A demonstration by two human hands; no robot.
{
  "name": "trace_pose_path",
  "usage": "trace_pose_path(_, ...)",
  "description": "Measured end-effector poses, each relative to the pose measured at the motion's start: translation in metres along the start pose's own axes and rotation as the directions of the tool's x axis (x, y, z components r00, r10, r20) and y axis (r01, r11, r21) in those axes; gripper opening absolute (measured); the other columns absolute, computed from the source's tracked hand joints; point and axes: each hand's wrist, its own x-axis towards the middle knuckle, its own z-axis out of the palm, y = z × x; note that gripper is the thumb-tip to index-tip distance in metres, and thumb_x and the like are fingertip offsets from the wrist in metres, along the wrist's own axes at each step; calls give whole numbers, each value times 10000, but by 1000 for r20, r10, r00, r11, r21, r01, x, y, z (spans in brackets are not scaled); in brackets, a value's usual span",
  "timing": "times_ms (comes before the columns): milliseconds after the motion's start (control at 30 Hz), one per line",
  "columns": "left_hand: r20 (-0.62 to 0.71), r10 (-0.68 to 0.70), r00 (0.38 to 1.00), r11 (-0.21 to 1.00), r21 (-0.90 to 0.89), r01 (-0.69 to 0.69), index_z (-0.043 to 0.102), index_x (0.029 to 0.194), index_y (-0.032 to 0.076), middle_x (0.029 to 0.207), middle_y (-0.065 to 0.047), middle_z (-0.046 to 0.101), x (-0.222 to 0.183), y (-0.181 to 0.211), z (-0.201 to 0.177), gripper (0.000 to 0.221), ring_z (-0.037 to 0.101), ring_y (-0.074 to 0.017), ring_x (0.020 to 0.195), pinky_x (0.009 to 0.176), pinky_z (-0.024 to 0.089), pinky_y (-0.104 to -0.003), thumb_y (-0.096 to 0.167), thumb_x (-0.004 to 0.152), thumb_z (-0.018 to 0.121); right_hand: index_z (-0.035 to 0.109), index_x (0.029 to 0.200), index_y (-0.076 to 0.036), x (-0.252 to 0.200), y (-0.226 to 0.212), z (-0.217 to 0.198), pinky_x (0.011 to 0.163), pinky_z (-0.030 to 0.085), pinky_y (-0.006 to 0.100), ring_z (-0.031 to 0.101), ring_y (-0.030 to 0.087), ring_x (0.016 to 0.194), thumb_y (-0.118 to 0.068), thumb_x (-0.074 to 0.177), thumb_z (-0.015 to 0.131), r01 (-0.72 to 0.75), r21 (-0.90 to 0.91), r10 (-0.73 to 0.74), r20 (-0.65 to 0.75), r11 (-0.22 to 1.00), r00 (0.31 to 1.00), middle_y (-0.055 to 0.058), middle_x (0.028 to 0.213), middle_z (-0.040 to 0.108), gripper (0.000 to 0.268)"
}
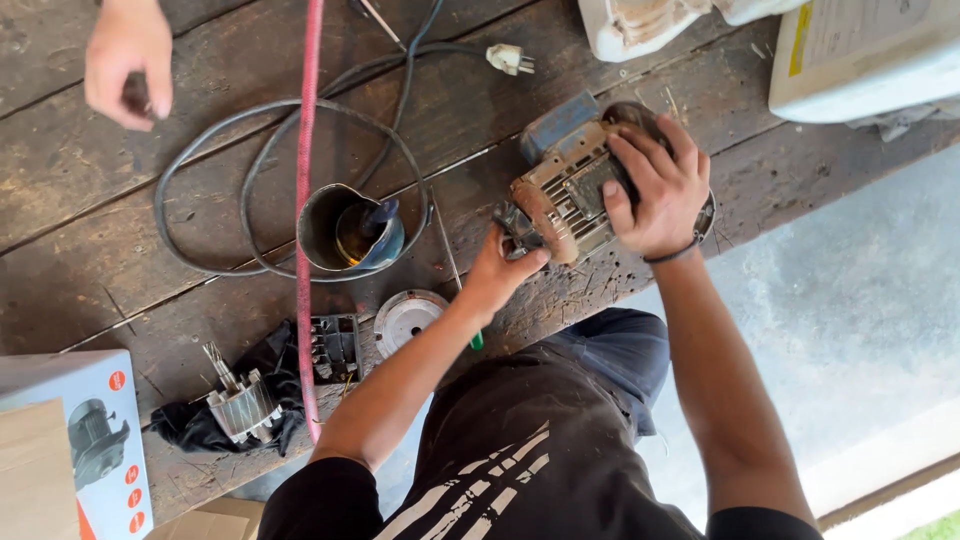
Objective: Disassembling and repairing an electric motor using various hand tools like a screwdriver, hammer, and pliers on a workbench.
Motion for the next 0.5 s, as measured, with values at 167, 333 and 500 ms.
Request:
trace_pose_path(167,-6,-271,963,949,-172,266,338,1500,77,1486,-222,497,-24,6,34,829,671,-391,1175,1008,559,-509,477,884,723,784,1227,-146,12,4,-17,947,407,418,549,312,1314,-510,1068,423,76,74,-79,38,994,996,38,1199,764,536)
trace_pose_path(333,51,-371,927,866,-341,366,-32,1637,144,1684,-263,26,-43,-16,29,1010,696,-362,1145,1001,576,-437,659,927,471,798,1138,-100,11,-1,-20,895,445,428,573,310,1261,-466,1078,397,113,66,-111,-25,991,993,68,1121,800,546)
trace_pose_path(500,219,-403,889,906,-39,421,472,1215,80,1495,-196,591,-66,-8,25,455,730,-327,1094,871,630,-391,491,1021,451,778,1180,-97,-1,-3,-20,873,398,412,527,305,1304,-442,1082,397,123,81,-118,-59,989,991,74,1156,781,523)
